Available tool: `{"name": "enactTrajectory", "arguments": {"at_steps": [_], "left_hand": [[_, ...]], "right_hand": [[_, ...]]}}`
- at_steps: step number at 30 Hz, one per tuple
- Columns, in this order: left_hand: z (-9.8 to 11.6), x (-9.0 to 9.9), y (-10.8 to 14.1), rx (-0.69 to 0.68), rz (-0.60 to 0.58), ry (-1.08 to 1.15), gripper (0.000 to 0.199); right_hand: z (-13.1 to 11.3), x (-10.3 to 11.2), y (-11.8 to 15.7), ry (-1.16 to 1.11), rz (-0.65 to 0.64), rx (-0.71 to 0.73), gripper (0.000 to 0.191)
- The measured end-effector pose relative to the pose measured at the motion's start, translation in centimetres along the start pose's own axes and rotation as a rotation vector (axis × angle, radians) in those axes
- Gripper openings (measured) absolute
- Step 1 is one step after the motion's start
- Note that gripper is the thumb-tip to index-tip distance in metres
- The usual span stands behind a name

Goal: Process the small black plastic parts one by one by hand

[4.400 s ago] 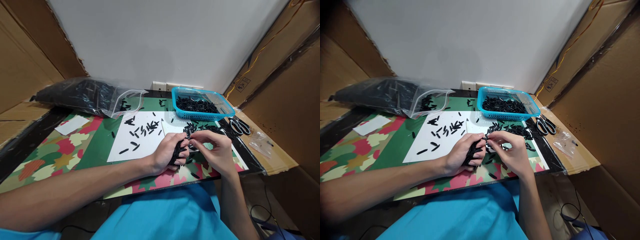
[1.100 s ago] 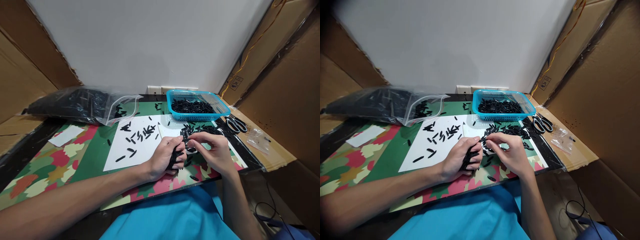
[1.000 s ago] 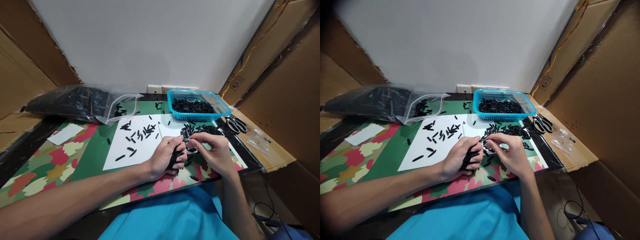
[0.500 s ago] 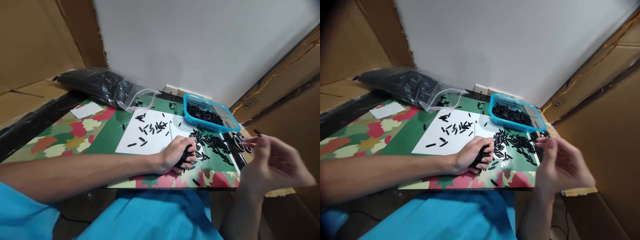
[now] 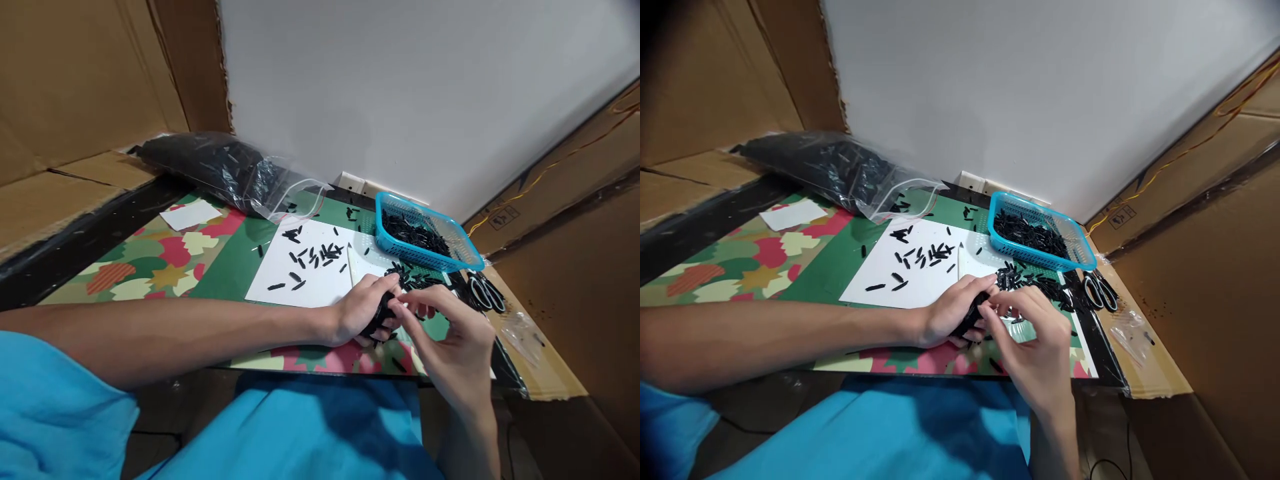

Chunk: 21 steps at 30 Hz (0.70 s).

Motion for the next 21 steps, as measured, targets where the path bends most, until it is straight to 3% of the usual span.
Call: {"name": "enactTrajectory", "arguments": {"at_steps": [4, 11, 21], "left_hand": [[-0.1, 0.6, 0.0, -0.021, 0.098, -0.052, 0.056], [0.0, 1.2, -0.2, -0.078, 0.145, -0.146, 0.059], [-0.5, 1.3, -0.1, 0.063, 0.121, 0.002, 0.061]], "right_hand": [[-0.8, -0.9, -0.1, 0.097, -0.089, 0.066, 0.007], [-0.3, -1.3, 0.0, 0.113, -0.121, 0.055, 0.007], [0.4, -1.6, 0.1, 0.101, 0.078, 0.028, 0.015]]}}
Point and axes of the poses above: each hand's wrist, its own y-axis away from the middle knuckle, its own x-axis out of the back of the hand, z = x × y, the point moved 8 cm from there along -y, towards the middle knuckle, and after that the axes turned 6 degrees about y, right-handed, at the moved point
